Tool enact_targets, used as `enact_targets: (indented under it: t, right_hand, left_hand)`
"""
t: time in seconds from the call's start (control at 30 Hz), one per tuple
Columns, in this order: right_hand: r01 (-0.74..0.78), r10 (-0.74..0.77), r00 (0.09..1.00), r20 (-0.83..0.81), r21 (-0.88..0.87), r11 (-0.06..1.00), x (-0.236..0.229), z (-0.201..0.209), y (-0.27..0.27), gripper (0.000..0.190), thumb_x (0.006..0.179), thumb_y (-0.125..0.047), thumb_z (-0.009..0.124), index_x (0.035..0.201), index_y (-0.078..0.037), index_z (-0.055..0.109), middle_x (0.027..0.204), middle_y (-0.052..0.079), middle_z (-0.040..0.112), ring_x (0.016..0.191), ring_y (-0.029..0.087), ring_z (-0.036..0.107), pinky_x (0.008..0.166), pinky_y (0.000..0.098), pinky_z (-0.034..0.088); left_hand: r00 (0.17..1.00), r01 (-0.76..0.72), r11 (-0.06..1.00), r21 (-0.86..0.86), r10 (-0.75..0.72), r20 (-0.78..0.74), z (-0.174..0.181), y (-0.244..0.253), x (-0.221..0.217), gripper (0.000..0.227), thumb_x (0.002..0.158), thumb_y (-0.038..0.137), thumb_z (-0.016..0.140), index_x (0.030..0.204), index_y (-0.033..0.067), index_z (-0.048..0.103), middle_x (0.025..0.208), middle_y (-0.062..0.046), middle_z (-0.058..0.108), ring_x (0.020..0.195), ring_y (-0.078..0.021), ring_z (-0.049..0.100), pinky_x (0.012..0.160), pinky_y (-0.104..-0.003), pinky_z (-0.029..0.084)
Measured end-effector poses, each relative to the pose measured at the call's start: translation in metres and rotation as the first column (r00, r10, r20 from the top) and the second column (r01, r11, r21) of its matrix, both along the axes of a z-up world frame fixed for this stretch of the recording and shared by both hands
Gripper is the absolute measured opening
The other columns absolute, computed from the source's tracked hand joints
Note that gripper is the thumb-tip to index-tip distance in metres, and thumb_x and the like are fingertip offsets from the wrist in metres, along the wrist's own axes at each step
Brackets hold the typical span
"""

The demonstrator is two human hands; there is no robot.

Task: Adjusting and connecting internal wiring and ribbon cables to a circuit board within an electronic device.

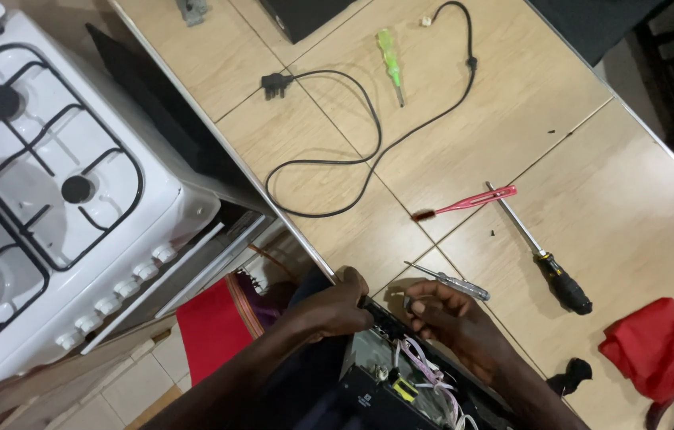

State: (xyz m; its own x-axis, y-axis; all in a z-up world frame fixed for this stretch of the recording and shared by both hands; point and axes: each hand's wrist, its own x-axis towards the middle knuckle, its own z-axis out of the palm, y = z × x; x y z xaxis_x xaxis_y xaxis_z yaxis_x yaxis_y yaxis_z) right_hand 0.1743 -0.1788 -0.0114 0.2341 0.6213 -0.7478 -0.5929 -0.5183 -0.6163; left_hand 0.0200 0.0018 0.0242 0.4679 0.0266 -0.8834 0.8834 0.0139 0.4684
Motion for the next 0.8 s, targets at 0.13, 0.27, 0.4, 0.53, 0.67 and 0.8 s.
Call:
enact_targets:
  t: [0.13,0.27,0.4,0.53,0.67,0.8]
  right_hand:
    - [-0.055,0.054,0.995,0.08,0.001,0.999,-0.004,0.012,0.009,0.02,0.088,-0.006,0.077,0.102,0.007,0.075,0.077,0.021,0.073,0.066,0.026,0.067,0.061,0.0348,0.054]
    - [-0.149,0.136,0.974,0.18,0.059,0.987,-0.007,0.017,0.013,0.016,0.089,-0.011,0.077,0.089,0.005,0.073,0.076,0.018,0.075,0.069,0.025,0.069,0.063,0.0352,0.055]
    - [-0.253,0.222,0.939,0.262,0.094,0.963,-0.003,-0.007,0.01,0.014,0.093,-0.008,0.068,0.084,0.003,0.068,0.074,0.021,0.079,0.062,0.025,0.07,0.057,0.0361,0.056]
    - [-0.227,0.194,0.949,0.249,0.108,0.968,-0.006,-0.008,0.014,0.009,0.095,0.0,0.067,0.086,0.003,0.066,0.071,0.022,0.075,0.059,0.026,0.068,0.054,0.0361,0.056]
    - [-0.184,0.167,0.958,0.232,0.054,0.981,-0.009,0.001,0.019,0.011,0.093,-0.001,0.071,0.101,0.005,0.075,0.076,0.02,0.076,0.065,0.025,0.07,0.06,0.035,0.059]
    - [-0.15,0.135,0.977,0.167,0.078,0.986,-0.007,-0.007,0.014,0.014,0.087,0.008,0.074,0.099,0.01,0.081,0.08,0.022,0.077,0.068,0.026,0.071,0.068,0.0354,0.061]
  left_hand:
    - [0.991,0.123,0.992,0.041,-0.125,0.043,-0.02,-0.002,-0.004,0.095,0.089,0.026,0.051,0.159,-0.0036,-0.005,0.11,-0.02,0.057,0.079,-0.0237,0.056,0.057,-0.035,0.036]
    - [0.984,0.144,0.983,0.117,-0.155,0.089,-0.025,0.0,-0.003,0.068,0.087,0.023,0.059,0.14,-0.002,0.023,0.109,-0.013,0.05,0.08,-0.0212,0.054,0.058,-0.035,0.038]
    - [0.976,0.201,0.96,0.195,-0.212,0.041,-0.02,0.002,0.005,0.08,0.084,0.025,0.067,0.148,-0.0031,0.028,0.121,-0.023,0.063,0.102,-0.0329,0.066,0.066,-0.041,0.048]
    - [0.969,0.232,0.948,0.216,-0.246,0.038,-0.025,0.002,0.009,0.098,0.08,0.026,0.072,0.155,-0.0053,0.017,0.116,-0.022,0.066,0.098,-0.0322,0.067,0.061,-0.041,0.045]
    - [0.963,0.247,0.94,0.235,-0.266,0.05,-0.026,0.002,0.011,0.082,0.081,0.018,0.061,0.148,-0.0094,0.023,0.121,-0.024,0.065,0.101,-0.0315,0.068,0.065,-0.039,0.049]
    - [0.956,0.281,0.928,0.244,-0.293,0.014,-0.028,0.002,0.012,0.075,0.081,0.022,0.056,0.144,-0.0083,0.031,0.124,-0.026,0.064,0.097,-0.0319,0.068,0.063,-0.041,0.047]
